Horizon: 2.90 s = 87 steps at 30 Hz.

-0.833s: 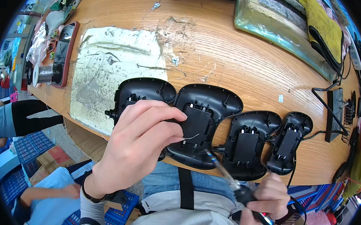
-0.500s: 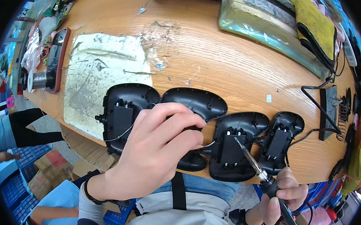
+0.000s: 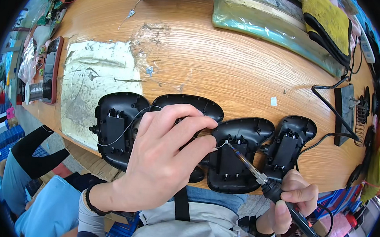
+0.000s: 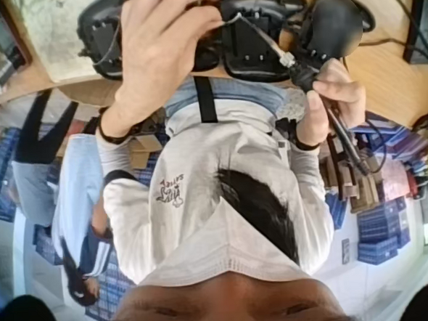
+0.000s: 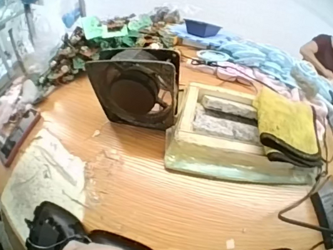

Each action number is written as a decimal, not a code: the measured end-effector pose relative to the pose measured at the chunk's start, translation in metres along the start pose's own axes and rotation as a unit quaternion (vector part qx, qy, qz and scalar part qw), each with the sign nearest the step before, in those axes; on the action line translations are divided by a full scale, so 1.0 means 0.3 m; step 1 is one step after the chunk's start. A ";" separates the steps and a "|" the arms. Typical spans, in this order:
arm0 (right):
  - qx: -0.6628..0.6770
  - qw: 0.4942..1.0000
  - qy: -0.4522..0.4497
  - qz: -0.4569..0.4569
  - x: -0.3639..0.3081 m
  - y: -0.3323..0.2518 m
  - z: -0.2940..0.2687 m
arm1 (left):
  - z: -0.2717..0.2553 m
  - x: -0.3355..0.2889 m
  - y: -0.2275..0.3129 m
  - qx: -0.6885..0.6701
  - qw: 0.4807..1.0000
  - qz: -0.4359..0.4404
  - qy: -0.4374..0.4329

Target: Soldering internal components and wires inside game controllers on an assembly line.

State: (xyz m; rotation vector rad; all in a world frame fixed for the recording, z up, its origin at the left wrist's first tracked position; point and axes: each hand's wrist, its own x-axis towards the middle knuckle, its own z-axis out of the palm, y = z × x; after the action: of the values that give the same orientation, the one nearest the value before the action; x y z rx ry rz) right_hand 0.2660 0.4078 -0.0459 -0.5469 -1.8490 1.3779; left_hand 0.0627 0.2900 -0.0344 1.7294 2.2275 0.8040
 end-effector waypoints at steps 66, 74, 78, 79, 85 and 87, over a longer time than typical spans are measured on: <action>0.004 1.000 0.008 -0.023 -0.124 -0.010 -0.112 | 0.048 -0.038 0.106 -0.019 0.997 0.045 -0.067; 0.018 0.999 0.006 -0.027 -0.131 0.005 -0.102 | 0.049 -0.035 0.105 -0.010 0.996 0.048 -0.071; 0.025 0.999 0.010 -0.036 -0.136 0.012 -0.100 | 0.052 -0.037 0.100 -0.009 0.996 0.052 -0.070; 0.025 0.999 0.009 -0.036 -0.134 0.011 -0.101 | 0.052 -0.037 0.100 -0.007 0.996 0.052 -0.071; 0.019 0.999 -0.020 -0.043 -0.128 0.012 -0.107 | 0.055 -0.036 0.098 -0.012 0.996 0.049 -0.070; 0.023 0.999 -0.021 -0.043 -0.131 0.015 -0.108 | 0.056 -0.036 0.097 -0.016 0.996 0.048 -0.068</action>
State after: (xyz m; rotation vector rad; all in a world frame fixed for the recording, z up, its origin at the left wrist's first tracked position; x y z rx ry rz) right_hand 0.3151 0.4012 -0.0581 -0.4130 -1.8479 1.3817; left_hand 0.0981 0.2894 -0.0344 1.8313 2.0466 0.7137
